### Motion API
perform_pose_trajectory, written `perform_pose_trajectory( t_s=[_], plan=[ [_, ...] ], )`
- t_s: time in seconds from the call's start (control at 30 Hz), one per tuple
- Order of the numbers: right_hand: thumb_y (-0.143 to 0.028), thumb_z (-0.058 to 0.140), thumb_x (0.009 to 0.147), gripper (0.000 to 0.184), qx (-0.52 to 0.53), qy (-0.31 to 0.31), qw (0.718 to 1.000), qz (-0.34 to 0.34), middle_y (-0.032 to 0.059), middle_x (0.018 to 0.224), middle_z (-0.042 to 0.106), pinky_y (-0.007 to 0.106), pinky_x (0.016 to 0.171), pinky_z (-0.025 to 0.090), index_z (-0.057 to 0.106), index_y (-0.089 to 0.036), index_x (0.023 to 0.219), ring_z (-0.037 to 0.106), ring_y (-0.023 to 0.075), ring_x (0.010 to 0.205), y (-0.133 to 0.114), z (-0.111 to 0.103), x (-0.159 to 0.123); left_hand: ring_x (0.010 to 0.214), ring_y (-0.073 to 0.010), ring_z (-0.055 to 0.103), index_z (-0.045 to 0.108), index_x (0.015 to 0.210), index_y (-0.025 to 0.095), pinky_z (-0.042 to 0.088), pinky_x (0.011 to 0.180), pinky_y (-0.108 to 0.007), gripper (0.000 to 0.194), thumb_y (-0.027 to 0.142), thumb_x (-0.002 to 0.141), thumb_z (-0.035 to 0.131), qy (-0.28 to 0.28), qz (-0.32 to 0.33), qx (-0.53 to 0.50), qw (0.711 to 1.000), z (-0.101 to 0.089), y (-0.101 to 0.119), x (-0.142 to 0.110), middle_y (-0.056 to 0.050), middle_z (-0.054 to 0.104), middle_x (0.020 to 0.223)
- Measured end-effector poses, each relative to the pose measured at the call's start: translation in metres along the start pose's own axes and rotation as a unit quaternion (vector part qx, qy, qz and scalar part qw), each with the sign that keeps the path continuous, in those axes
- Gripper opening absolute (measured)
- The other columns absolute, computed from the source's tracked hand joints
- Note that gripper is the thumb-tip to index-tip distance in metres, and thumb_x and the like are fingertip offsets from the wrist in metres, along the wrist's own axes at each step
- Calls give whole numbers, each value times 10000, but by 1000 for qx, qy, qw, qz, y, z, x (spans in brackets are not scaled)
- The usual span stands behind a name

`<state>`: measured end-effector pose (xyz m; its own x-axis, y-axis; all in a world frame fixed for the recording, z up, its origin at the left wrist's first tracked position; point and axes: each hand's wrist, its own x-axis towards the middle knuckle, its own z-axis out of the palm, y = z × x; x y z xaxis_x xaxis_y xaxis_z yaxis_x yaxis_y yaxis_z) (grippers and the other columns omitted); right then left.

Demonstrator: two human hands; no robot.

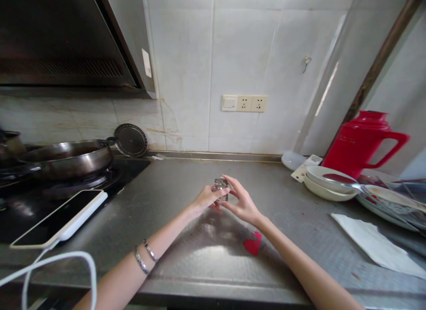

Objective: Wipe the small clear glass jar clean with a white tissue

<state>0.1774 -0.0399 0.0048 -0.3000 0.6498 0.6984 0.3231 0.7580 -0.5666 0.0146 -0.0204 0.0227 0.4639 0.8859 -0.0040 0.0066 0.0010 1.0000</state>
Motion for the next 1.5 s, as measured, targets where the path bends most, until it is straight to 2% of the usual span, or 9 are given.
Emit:
perform_pose_trajectory(
  t_s=[0.17,0.27,0.33,0.6,0.77,0.97,1.2,1.37,1.5],
  plan=[
    [-341,705,775,639,55,40,997,27,132,1362,469,389,899,549,442,-276,1354,504,272,1233,3,1,0,548,-109,579,436,1317,183,540,530,-292,866,510,599,793,-98,57,36,993,-14,-5,6,-61,635,879],
    [-375,730,751,658,113,66,990,56,127,1346,494,390,889,560,460,-275,1343,544,272,1198,7,4,0,894,-230,657,121,1473,234,534,808,-405,1255,332,484,889,-100,120,85,984,-18,-8,7,-167,600,1171],
    [-379,737,745,665,129,67,987,73,125,1332,511,397,898,557,466,-270,1343,564,266,1177,8,7,-1,1141,-294,569,52,1483,230,435,984,-465,1356,260,430,907,-66,170,126,975,-16,-11,8,-200,513,1319],
    [-397,805,654,821,144,56,983,97,125,1360,526,415,896,562,441,-259,1378,592,272,1145,14,5,0,1030,-231,622,349,1283,173,481,901,-349,855,281,581,826,33,242,156,957,-3,-17,5,-135,604,1202],
    [-469,521,893,409,191,69,972,119,94,1236,629,379,813,600,604,-230,1214,639,229,1063,7,-3,8,985,-215,629,358,1243,178,492,856,-328,806,255,582,814,56,236,140,960,-2,-16,4,-116,615,1161],
    [-417,555,882,364,191,80,969,134,78,1135,677,353,740,617,607,-225,1187,673,220,979,4,-8,10,1006,-227,615,395,1231,187,474,890,-349,790,245,567,820,48,237,134,961,-2,-18,5,-110,617,1160],
    [-330,518,899,312,19,55,996,65,68,1135,690,346,843,570,618,-219,1173,665,217,1019,9,-13,8,950,-206,604,385,1228,184,472,841,-323,801,271,561,821,51,247,160,954,-5,-21,6,-82,618,1101],
    [-316,479,928,252,-98,107,989,39,59,1033,730,346,833,572,676,-229,1058,696,225,953,13,-16,10,810,-156,587,375,1200,191,462,732,-277,768,264,569,807,53,229,183,955,-4,-21,5,-25,617,960],
    [-229,468,934,249,-147,120,980,-56,58,1105,708,387,923,550,661,-251,1091,646,230,1087,12,-16,9,796,-153,585,371,1179,190,458,713,-270,754,242,561,800,71,208,189,957,-2,-19,4,-20,616,948]
  ],
)
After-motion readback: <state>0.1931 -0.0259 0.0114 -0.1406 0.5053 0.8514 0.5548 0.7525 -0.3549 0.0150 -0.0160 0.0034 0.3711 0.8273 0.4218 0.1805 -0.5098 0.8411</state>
